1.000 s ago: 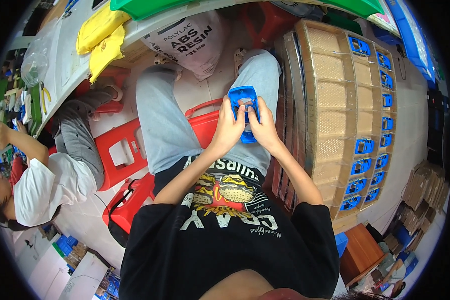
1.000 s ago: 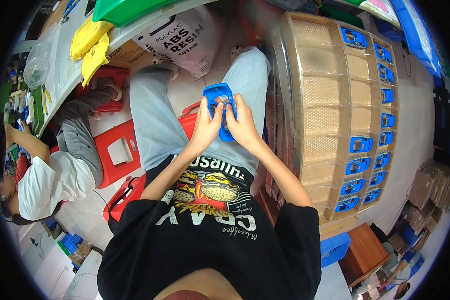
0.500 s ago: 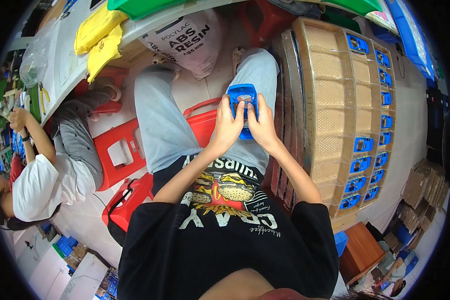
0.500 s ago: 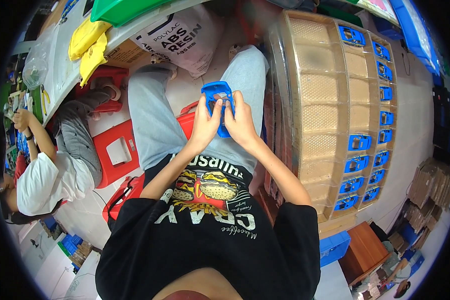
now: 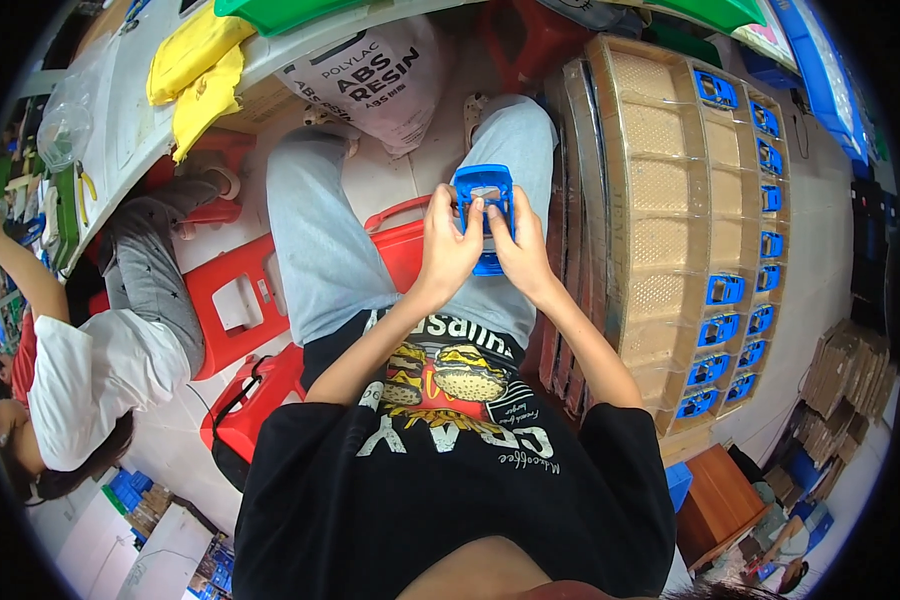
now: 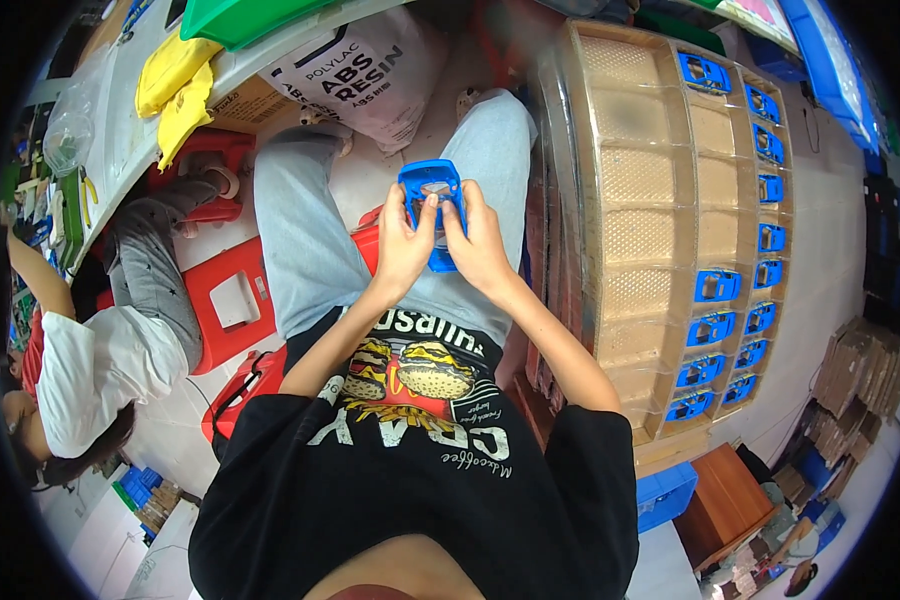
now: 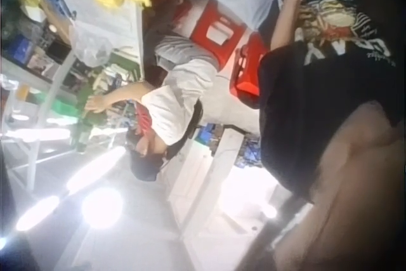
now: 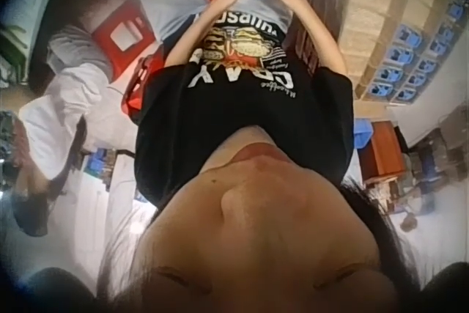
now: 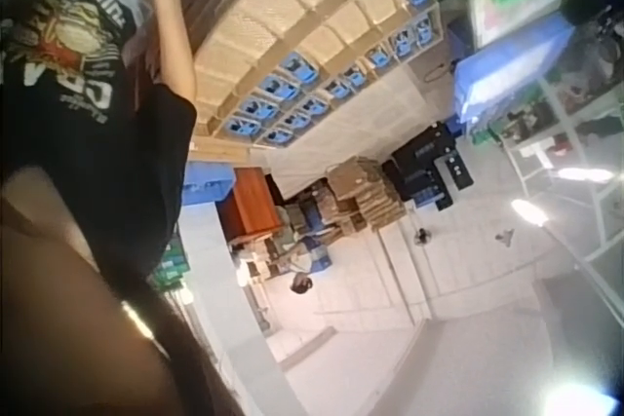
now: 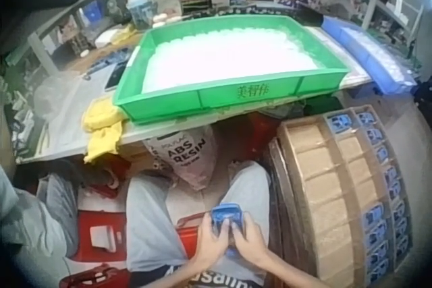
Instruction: The person assembles plastic toy cars by hand, inserting clear plastic window components into blue car bodies.
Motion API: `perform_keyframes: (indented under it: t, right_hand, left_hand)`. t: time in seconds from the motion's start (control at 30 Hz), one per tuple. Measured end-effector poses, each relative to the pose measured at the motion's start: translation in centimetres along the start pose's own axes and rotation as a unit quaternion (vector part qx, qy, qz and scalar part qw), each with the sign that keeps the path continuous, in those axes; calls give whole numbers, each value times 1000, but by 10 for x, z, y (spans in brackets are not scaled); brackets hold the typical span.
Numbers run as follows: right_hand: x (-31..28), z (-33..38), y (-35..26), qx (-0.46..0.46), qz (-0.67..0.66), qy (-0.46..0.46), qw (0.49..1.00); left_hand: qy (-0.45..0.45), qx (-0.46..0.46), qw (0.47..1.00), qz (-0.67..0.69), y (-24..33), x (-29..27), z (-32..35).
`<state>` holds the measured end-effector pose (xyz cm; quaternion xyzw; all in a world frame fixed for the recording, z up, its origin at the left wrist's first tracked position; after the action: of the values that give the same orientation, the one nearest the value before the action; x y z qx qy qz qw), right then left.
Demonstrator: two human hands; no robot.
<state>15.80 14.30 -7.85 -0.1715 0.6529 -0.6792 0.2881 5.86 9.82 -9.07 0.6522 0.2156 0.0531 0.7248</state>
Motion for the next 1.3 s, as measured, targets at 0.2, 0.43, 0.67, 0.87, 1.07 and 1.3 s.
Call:
perform_keyframes:
  t: [0.2,0.43,0.67,0.87,1.07,1.3]
  right_hand:
    - [11,3,19,48,-105,-86,990]
    - [16,-1,13,68,-111,-56,990]
    - [7,-1,12,47,-18,-37,998]
    - [-17,6,-15,23,-70,-247,966]
    - [-201,50,-27,-15,145,291,945]
    - [-300,144,49,303,504,491,643]
  left_hand:
    - [23,-25,999,25,-5,-13,-5]
    - [20,-42,999,25,-7,-18,-7]
    - [-47,2,999,-27,7,-5,7]
    - [-23,-58,986,151,4,-41,-1]
    - [50,8,998,22,7,-308,-71]
    - [205,-69,873,-438,32,-470,-179]
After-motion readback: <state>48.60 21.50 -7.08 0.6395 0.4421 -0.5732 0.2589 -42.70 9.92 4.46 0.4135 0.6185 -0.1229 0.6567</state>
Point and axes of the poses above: each hand's wrist, its own z-axis away from the middle knuckle, its own x-axis out of the palm, y = z × x, the point moved 4 cm from there along -z, towards the middle knuckle, and after that the axes turned 9 degrees about -y, right-handed, at the moved point
